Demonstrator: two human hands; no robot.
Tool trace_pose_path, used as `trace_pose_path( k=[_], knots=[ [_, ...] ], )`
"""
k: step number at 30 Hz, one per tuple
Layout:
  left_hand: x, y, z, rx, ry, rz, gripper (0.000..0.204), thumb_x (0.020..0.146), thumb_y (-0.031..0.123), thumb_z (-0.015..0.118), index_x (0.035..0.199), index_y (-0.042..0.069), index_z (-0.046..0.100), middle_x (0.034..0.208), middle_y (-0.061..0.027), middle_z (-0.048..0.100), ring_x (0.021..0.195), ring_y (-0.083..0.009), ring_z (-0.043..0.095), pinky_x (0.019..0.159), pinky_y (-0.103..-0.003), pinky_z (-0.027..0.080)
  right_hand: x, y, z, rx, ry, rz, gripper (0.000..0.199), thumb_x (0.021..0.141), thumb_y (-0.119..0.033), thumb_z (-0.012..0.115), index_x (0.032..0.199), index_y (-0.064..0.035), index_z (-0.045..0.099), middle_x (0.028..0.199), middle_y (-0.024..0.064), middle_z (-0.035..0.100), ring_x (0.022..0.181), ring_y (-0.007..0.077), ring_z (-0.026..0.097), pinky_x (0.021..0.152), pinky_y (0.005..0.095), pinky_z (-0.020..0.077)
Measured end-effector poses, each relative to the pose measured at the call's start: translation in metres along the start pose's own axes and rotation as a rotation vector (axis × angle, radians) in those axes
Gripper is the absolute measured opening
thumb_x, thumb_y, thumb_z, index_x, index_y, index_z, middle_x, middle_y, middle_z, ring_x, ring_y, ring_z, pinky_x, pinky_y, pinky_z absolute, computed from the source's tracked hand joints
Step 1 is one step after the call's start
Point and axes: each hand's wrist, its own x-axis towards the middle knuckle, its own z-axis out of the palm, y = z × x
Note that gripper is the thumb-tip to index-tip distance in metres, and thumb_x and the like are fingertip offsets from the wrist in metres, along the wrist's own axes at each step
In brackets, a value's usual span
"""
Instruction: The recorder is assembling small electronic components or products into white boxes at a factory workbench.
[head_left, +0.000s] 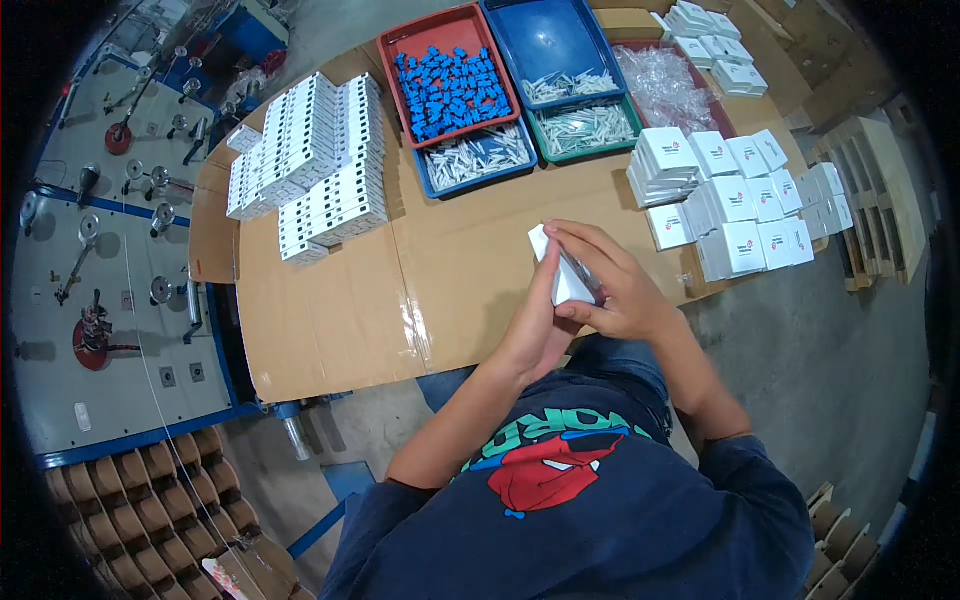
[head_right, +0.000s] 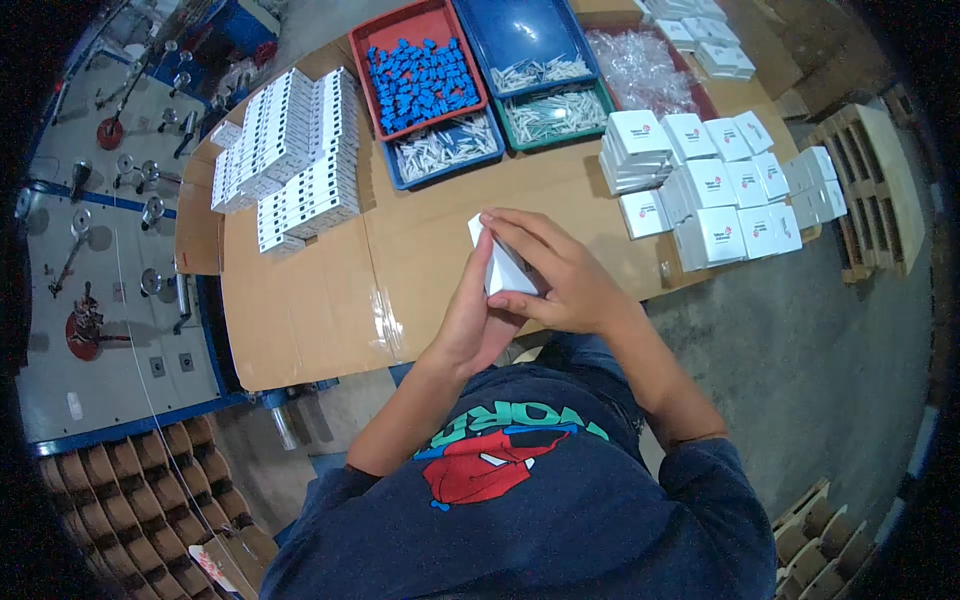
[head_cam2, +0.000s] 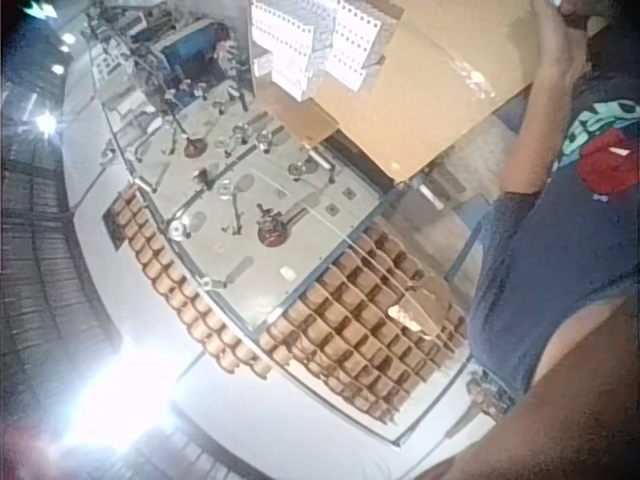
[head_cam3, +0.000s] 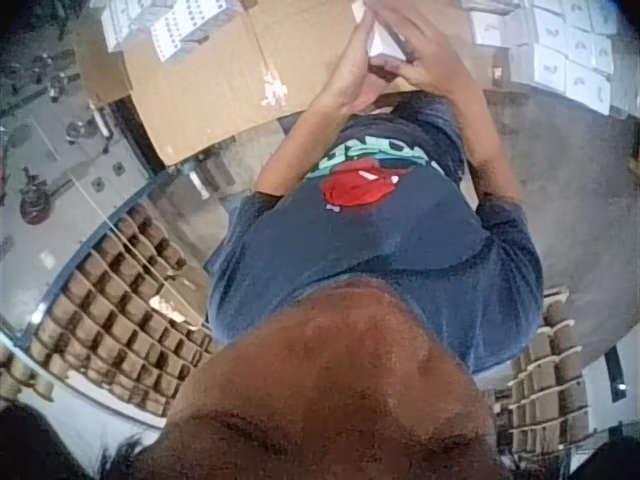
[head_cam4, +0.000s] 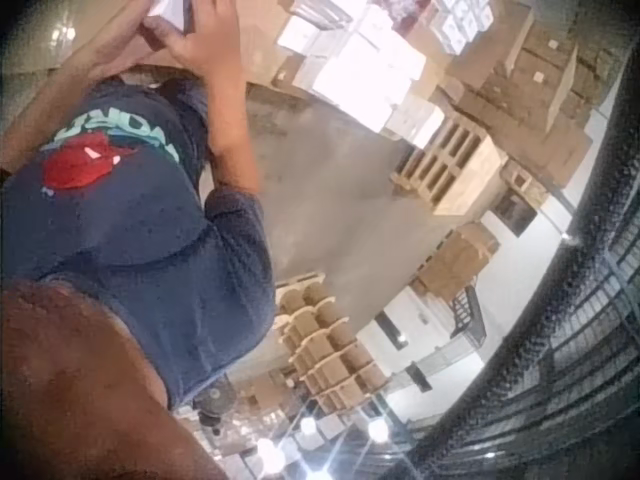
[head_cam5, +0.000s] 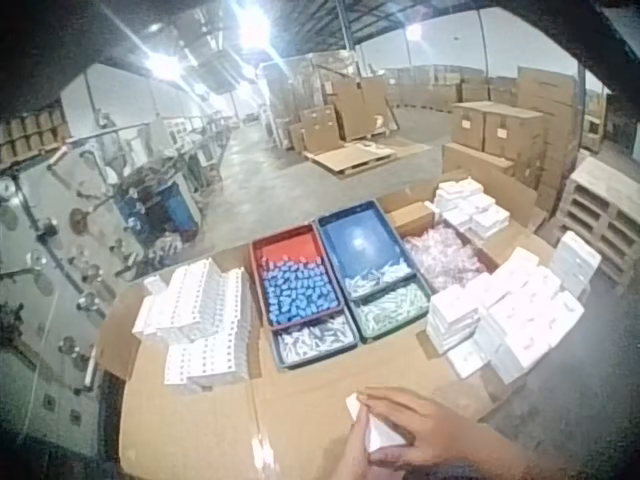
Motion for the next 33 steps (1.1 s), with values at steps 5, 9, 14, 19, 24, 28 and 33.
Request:
trace_pose_path(
  k=[5,9,14,19,24,28,33],
  knots=[
    [-0.006,-0.01,0.009,-0.017,0.07,0.097,0.068,0.104,0.067,0.037,0.147,0.015,0.044,0.132,-0.0055,0.058,0.123,-0.02,0.058,0.103,-0.038,0.046,0.003,-0.003,0.008,0.042,0.094,-0.066,0.074,0.093,-0.05,0.065,0.146,-0.001,0.051,0.14,0.0234,0.052,0.125,0.0411,0.053,0.107,0.0471,0.0426],
    [-0.008,-0.011,0.017,-0.035,0.124,0.148,0.067,0.104,0.066,0.037,0.146,0.015,0.044,0.131,-0.0043,0.058,0.122,-0.0178,0.057,0.103,-0.036,0.046,0.001,0.001,0.018,-0.014,0.144,-0.088,0.071,0.097,-0.053,0.057,0.144,0.0007,0.051,0.137,0.0243,0.052,0.121,0.0426,0.053,0.105,0.048,0.0435],
    [-0.004,-0.014,0.014,0.0,0.122,0.16,0.064,0.105,0.064,0.037,0.144,0.015,0.046,0.129,-0.0028,0.059,0.121,-0.0159,0.058,0.103,-0.034,0.045,-0.001,0.007,0.023,-0.015,0.212,-0.136,0.068,0.101,-0.052,0.052,0.139,0.0055,0.052,0.137,0.0266,0.052,0.118,0.0461,0.054,0.104,0.0498,0.0445],
    [-0.003,-0.015,0.018,-0.007,0.161,0.172,0.062,0.106,0.063,0.038,0.142,0.014,0.047,0.127,-0.0022,0.06,0.118,-0.0151,0.059,0.102,-0.034,0.046,-0.005,0.01,0.026,0.017,0.225,-0.101,0.075,0.104,-0.059,0.04,0.138,0.0059,0.054,0.141,0.0278,0.051,0.124,0.0469,0.053,0.107,0.05,0.0424],
    [-0.006,-0.013,0.021,-0.03,0.124,0.193,0.063,0.106,0.061,0.038,0.147,0.014,0.043,0.131,-0.004,0.059,0.121,-0.0157,0.059,0.104,-0.034,0.045,-0.001,0.004,0.015,0.061,0.17,-0.075,0.076,0.103,-0.061,0.041,0.139,0.0052,0.053,0.145,0.028,0.05,0.129,0.0466,0.052,0.109,0.0498,0.0401],
    [0.014,-0.025,0.002,0.149,0.224,0.396,0.071,0.104,0.06,0.043,0.155,0.011,0.035,0.143,-0.0101,0.052,0.128,-0.0213,0.054,0.11,-0.038,0.041,0.002,0.002,0.013,0.288,0.213,0.019,0.085,0.1,-0.066,0.045,0.152,0.0021,0.039,0.157,0.0226,0.04,0.142,0.038,0.044,0.117,0.0476,0.0335],
    [0.011,-0.006,-0.02,0.872,0.123,0.95,0.08,0.099,0.044,0.049,0.161,0.003,0.02,0.161,-0.0175,0.025,0.148,-0.0293,0.029,0.121,-0.042,0.024,0.003,-0.012,0.016,0.712,0.162,0.259,0.093,0.097,-0.062,0.058,0.159,-0.0006,0.028,0.164,0.017,0.031,0.148,0.0301,0.037,0.12,0.0453,0.0306]
  ],
)
